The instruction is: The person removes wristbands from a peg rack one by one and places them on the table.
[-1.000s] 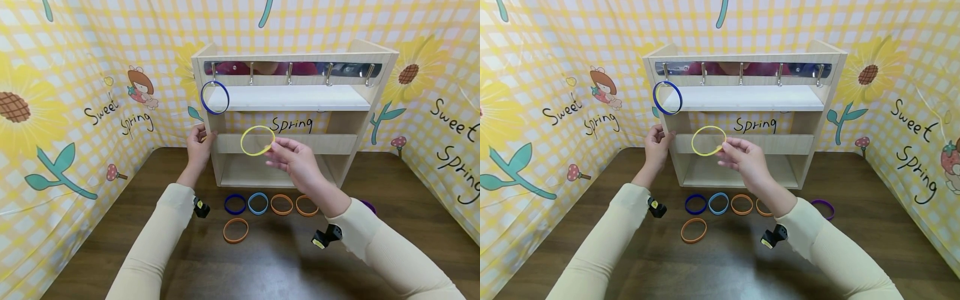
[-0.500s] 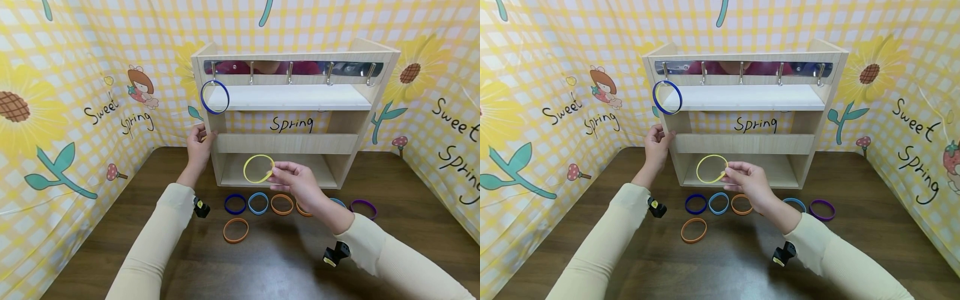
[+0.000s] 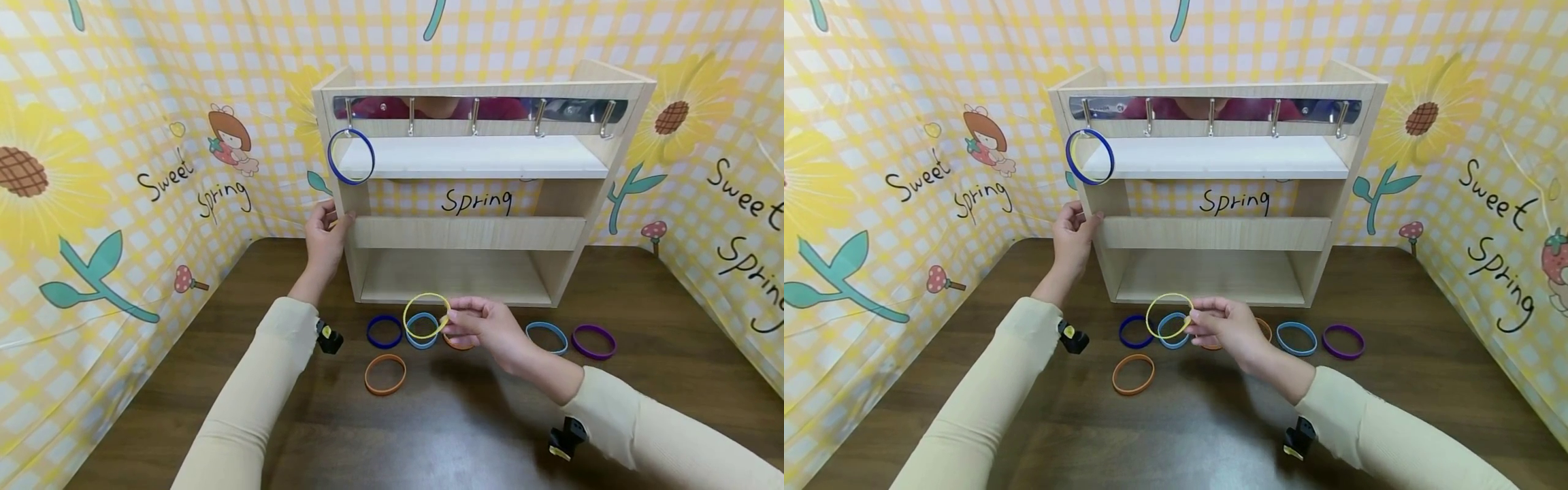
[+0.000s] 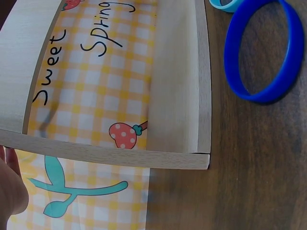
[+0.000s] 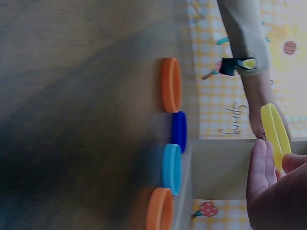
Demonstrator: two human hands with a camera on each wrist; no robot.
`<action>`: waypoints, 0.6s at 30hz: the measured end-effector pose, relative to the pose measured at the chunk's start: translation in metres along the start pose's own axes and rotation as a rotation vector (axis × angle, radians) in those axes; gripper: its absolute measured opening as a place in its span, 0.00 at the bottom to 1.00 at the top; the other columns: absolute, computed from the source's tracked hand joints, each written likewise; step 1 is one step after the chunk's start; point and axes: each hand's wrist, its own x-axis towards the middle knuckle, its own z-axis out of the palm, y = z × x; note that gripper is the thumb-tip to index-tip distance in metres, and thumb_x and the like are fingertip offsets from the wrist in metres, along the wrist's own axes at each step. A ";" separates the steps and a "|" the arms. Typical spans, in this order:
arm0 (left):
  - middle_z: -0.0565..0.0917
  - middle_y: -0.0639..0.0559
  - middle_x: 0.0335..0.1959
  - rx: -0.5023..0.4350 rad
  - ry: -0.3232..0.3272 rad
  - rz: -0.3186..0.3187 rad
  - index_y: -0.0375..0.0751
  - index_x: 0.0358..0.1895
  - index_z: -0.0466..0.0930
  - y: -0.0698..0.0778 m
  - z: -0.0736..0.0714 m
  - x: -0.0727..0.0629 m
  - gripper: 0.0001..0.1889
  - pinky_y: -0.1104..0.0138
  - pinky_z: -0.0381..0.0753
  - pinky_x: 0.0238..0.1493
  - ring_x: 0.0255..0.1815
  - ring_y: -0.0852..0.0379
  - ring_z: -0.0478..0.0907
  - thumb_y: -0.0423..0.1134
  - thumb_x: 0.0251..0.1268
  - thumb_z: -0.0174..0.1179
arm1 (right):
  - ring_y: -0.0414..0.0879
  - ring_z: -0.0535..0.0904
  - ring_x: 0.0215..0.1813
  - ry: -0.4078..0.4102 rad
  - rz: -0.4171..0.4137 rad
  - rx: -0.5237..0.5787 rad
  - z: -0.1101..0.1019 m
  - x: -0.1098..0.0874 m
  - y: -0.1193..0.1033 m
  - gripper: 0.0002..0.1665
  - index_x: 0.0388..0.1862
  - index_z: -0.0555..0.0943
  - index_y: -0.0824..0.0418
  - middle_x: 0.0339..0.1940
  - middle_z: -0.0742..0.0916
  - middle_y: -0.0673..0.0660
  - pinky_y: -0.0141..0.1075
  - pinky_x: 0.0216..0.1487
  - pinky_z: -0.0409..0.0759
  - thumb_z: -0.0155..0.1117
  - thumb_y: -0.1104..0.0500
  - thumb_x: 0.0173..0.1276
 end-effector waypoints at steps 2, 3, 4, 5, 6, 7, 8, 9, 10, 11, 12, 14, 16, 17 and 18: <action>0.80 0.47 0.40 0.000 0.000 0.003 0.21 0.52 0.73 0.000 0.000 0.000 0.18 0.69 0.78 0.39 0.40 0.60 0.78 0.26 0.60 0.60 | 0.49 0.85 0.38 -0.011 0.009 -0.008 -0.001 -0.001 0.005 0.21 0.57 0.71 0.79 0.39 0.86 0.61 0.42 0.42 0.83 0.59 0.69 0.69; 0.80 0.42 0.41 0.000 0.000 0.005 0.20 0.53 0.73 0.000 0.000 0.000 0.18 0.69 0.78 0.39 0.40 0.60 0.78 0.26 0.60 0.60 | 0.49 0.85 0.38 -0.014 0.015 -0.010 -0.002 -0.002 0.008 0.21 0.57 0.71 0.79 0.39 0.86 0.61 0.42 0.42 0.83 0.59 0.69 0.69; 0.80 0.38 0.42 0.000 -0.001 0.007 0.20 0.53 0.73 0.000 0.000 0.001 0.18 0.69 0.78 0.39 0.40 0.60 0.78 0.26 0.60 0.60 | 0.50 0.86 0.39 -0.018 0.020 -0.011 -0.002 -0.003 0.010 0.21 0.57 0.71 0.80 0.39 0.86 0.62 0.42 0.41 0.83 0.59 0.69 0.69; 0.79 0.34 0.44 0.000 -0.001 0.008 0.19 0.53 0.73 0.000 0.000 0.000 0.19 0.69 0.78 0.39 0.40 0.60 0.78 0.26 0.60 0.60 | 0.51 0.86 0.39 -0.022 0.025 -0.014 -0.003 -0.004 0.013 0.21 0.57 0.71 0.80 0.39 0.86 0.62 0.41 0.41 0.84 0.59 0.69 0.69; 0.78 0.30 0.46 0.000 -0.002 0.007 0.19 0.53 0.72 0.000 0.000 0.000 0.19 0.69 0.78 0.39 0.40 0.60 0.78 0.26 0.60 0.60 | 0.51 0.86 0.39 -0.026 0.034 -0.017 -0.003 -0.005 0.015 0.21 0.57 0.71 0.80 0.39 0.86 0.62 0.41 0.41 0.84 0.59 0.69 0.69; 0.76 0.27 0.47 0.000 -0.003 0.006 0.19 0.54 0.72 0.000 0.000 0.000 0.19 0.69 0.78 0.39 0.40 0.60 0.78 0.26 0.60 0.59 | 0.52 0.86 0.40 -0.031 0.043 -0.022 -0.004 -0.005 0.017 0.21 0.57 0.71 0.80 0.39 0.86 0.62 0.41 0.41 0.84 0.59 0.69 0.69; 0.75 0.25 0.49 0.000 -0.003 0.004 0.19 0.54 0.72 0.000 0.000 0.000 0.19 0.69 0.78 0.39 0.40 0.60 0.78 0.26 0.60 0.60 | 0.52 0.86 0.40 -0.037 0.048 -0.026 -0.004 -0.006 0.019 0.22 0.57 0.71 0.80 0.39 0.86 0.62 0.41 0.41 0.84 0.59 0.68 0.69; 0.74 0.24 0.50 -0.002 -0.005 0.002 0.19 0.54 0.72 0.000 0.000 0.000 0.20 0.69 0.78 0.40 0.40 0.59 0.78 0.26 0.60 0.59 | 0.52 0.86 0.40 -0.042 0.053 -0.031 -0.004 -0.007 0.022 0.22 0.58 0.71 0.80 0.39 0.86 0.63 0.42 0.41 0.84 0.60 0.68 0.69; 0.74 0.23 0.50 -0.004 -0.007 0.000 0.19 0.54 0.71 0.000 0.000 0.000 0.20 0.69 0.78 0.40 0.40 0.60 0.78 0.26 0.60 0.59 | 0.52 0.86 0.40 -0.047 0.057 -0.038 -0.005 -0.007 0.024 0.22 0.58 0.70 0.80 0.39 0.86 0.63 0.42 0.41 0.84 0.60 0.68 0.69; 0.73 0.22 0.50 -0.004 -0.008 -0.002 0.18 0.55 0.71 0.000 0.000 0.000 0.20 0.69 0.78 0.40 0.40 0.60 0.78 0.26 0.60 0.59 | 0.51 0.86 0.39 -0.054 0.061 -0.046 -0.005 -0.007 0.026 0.22 0.57 0.70 0.80 0.38 0.86 0.63 0.42 0.41 0.84 0.60 0.67 0.69; 0.73 0.22 0.51 -0.005 -0.010 -0.002 0.18 0.55 0.71 0.000 0.000 0.000 0.20 0.69 0.78 0.40 0.41 0.60 0.77 0.26 0.60 0.59 | 0.51 0.86 0.39 -0.061 0.064 -0.054 -0.006 -0.007 0.029 0.23 0.58 0.70 0.80 0.39 0.86 0.63 0.42 0.41 0.84 0.60 0.67 0.69; 0.73 0.23 0.50 -0.004 -0.011 -0.001 0.18 0.55 0.70 0.000 0.000 0.000 0.21 0.69 0.78 0.40 0.41 0.59 0.77 0.26 0.60 0.59 | 0.50 0.86 0.38 -0.071 0.070 -0.069 -0.007 -0.008 0.033 0.23 0.57 0.70 0.81 0.39 0.87 0.65 0.42 0.40 0.84 0.60 0.67 0.69; 0.76 0.28 0.48 -0.001 -0.010 -0.003 0.18 0.55 0.71 0.000 -0.001 0.000 0.20 0.69 0.78 0.40 0.41 0.59 0.77 0.26 0.61 0.59 | 0.49 0.86 0.38 -0.077 0.084 -0.080 -0.008 -0.008 0.038 0.23 0.57 0.70 0.81 0.39 0.87 0.65 0.42 0.40 0.84 0.60 0.67 0.69; 0.77 0.32 0.46 0.002 -0.010 -0.004 0.19 0.55 0.71 0.000 -0.001 0.000 0.20 0.69 0.78 0.40 0.41 0.59 0.78 0.27 0.61 0.59 | 0.49 0.86 0.38 -0.081 0.093 -0.085 -0.009 -0.008 0.040 0.23 0.58 0.70 0.81 0.38 0.87 0.64 0.42 0.40 0.84 0.60 0.67 0.69; 0.79 0.37 0.44 0.004 -0.008 -0.006 0.19 0.55 0.71 0.001 -0.001 0.000 0.20 0.69 0.78 0.40 0.41 0.59 0.78 0.27 0.61 0.59 | 0.49 0.86 0.38 -0.082 0.103 -0.087 -0.009 -0.008 0.042 0.23 0.58 0.69 0.81 0.38 0.87 0.64 0.42 0.40 0.84 0.60 0.67 0.69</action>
